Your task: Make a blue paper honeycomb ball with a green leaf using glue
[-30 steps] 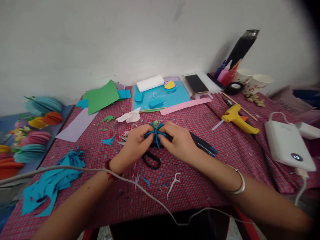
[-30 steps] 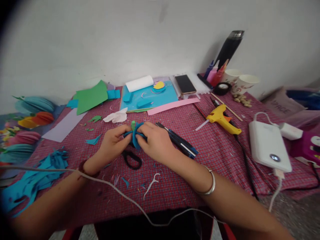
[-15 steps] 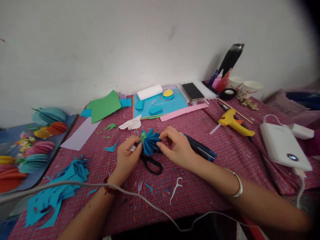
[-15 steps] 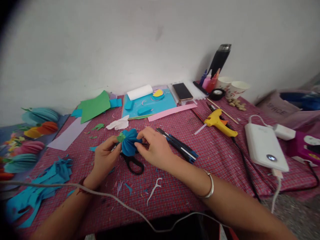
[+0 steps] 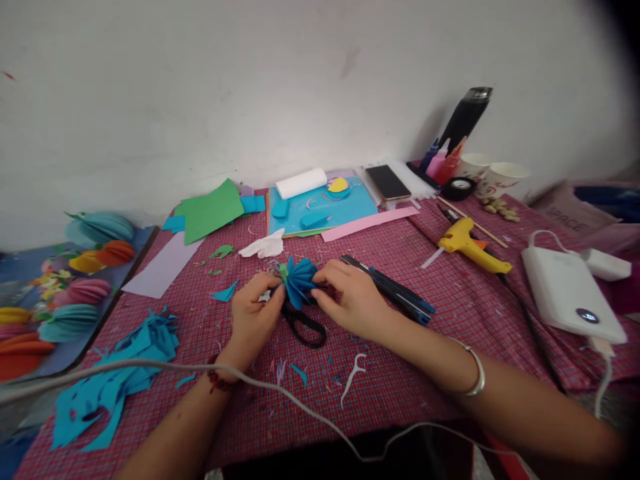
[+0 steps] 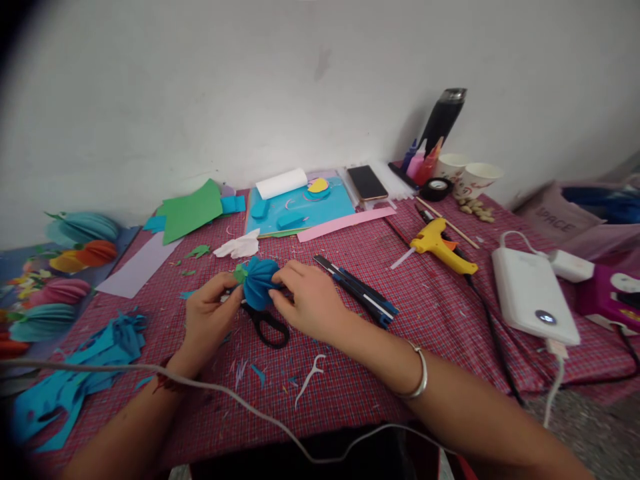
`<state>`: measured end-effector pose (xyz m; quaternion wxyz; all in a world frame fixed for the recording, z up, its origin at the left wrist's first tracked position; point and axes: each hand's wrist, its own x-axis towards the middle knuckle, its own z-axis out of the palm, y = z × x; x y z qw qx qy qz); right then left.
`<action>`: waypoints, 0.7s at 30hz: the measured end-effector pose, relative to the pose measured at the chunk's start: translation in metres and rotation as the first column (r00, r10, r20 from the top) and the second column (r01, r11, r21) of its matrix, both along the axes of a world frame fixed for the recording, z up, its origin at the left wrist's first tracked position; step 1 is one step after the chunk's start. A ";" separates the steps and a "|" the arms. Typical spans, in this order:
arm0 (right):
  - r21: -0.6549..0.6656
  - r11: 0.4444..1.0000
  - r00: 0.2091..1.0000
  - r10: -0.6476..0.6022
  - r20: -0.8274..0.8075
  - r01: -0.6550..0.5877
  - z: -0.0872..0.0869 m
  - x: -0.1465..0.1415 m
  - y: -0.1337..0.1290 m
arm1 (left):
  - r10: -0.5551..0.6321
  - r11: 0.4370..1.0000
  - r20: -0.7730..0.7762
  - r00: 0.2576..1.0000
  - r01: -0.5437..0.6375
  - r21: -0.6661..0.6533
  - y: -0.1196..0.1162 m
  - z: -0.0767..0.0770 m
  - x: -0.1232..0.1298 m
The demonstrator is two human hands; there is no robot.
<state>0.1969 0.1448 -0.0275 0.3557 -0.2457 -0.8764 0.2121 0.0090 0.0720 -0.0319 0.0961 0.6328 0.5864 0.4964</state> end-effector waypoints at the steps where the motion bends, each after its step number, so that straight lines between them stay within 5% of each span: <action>1: 0.004 1.000 1.000 -0.004 0.027 0.004 -0.002 0.000 0.000 | 0.006 1.000 -0.011 1.000 -0.006 -0.007 0.000 0.000 0.001; 10: 0.095 0.995 0.997 -0.003 0.083 -0.005 -0.006 -0.001 -0.001 | -0.131 0.990 -0.260 0.957 0.141 0.023 -0.004 -0.001 0.011; 21: 0.210 0.972 0.995 0.104 0.012 -0.104 -0.001 -0.001 -0.011 | -0.088 0.969 -0.351 0.932 0.162 0.185 -0.011 0.009 0.020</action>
